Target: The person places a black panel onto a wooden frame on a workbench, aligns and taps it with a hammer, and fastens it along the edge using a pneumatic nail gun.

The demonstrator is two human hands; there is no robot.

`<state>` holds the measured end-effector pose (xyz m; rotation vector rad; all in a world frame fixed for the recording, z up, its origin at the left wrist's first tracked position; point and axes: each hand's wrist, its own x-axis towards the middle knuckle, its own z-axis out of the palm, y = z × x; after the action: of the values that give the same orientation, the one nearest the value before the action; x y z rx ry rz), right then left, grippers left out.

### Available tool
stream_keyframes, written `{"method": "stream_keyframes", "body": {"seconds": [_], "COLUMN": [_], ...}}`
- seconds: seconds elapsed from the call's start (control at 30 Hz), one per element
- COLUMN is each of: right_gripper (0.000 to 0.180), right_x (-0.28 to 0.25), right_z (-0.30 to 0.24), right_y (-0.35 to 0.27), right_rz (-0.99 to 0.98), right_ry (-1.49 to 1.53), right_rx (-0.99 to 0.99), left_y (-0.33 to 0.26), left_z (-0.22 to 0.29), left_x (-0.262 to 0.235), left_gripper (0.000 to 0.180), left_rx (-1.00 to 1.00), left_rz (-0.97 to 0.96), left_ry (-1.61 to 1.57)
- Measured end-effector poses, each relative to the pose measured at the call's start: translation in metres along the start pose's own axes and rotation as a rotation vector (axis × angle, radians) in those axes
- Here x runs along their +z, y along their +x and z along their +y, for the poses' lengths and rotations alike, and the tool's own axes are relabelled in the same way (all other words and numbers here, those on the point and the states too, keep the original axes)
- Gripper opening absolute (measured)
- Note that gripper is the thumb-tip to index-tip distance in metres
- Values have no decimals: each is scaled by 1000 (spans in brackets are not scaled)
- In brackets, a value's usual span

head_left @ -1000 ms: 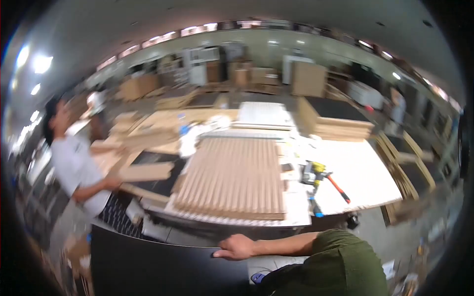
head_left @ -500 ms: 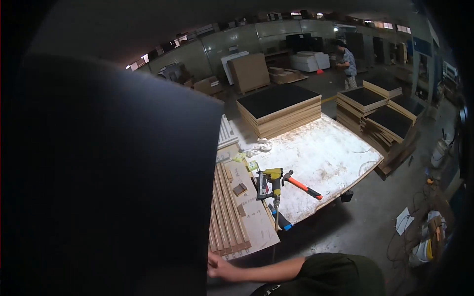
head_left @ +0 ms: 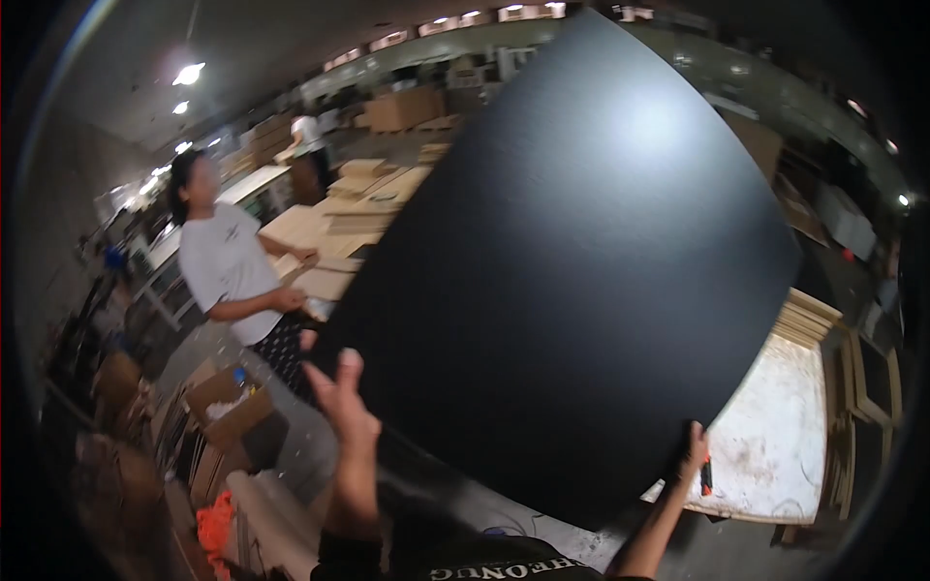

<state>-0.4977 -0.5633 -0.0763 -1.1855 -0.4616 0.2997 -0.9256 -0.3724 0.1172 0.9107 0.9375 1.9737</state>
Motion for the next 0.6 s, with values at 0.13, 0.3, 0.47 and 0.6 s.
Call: {"method": "stream_keyframes", "body": {"seconds": [0.13,0.3,0.47,0.6], "right_gripper": [48,55,52,43], "right_x": [-10,-7,33,89], "right_z": [-13,-11,-19,-18], "right_y": [-17,-22,-18,-11], "right_rz": [9,-67,-151,-94], "right_ry": [-28,-182,-297,-431], "right_rx": [45,83,249,284], "left_y": [-13,-18,14,39], "left_z": [-61,-109,-147,-174], "left_x": [-31,-100,-151,-153], "left_gripper": [62,14,18,23], "left_rx": [44,-398,-472,-338], "left_rz": [-33,-137,-141,-105], "left_ry": [139,70,361,488]}}
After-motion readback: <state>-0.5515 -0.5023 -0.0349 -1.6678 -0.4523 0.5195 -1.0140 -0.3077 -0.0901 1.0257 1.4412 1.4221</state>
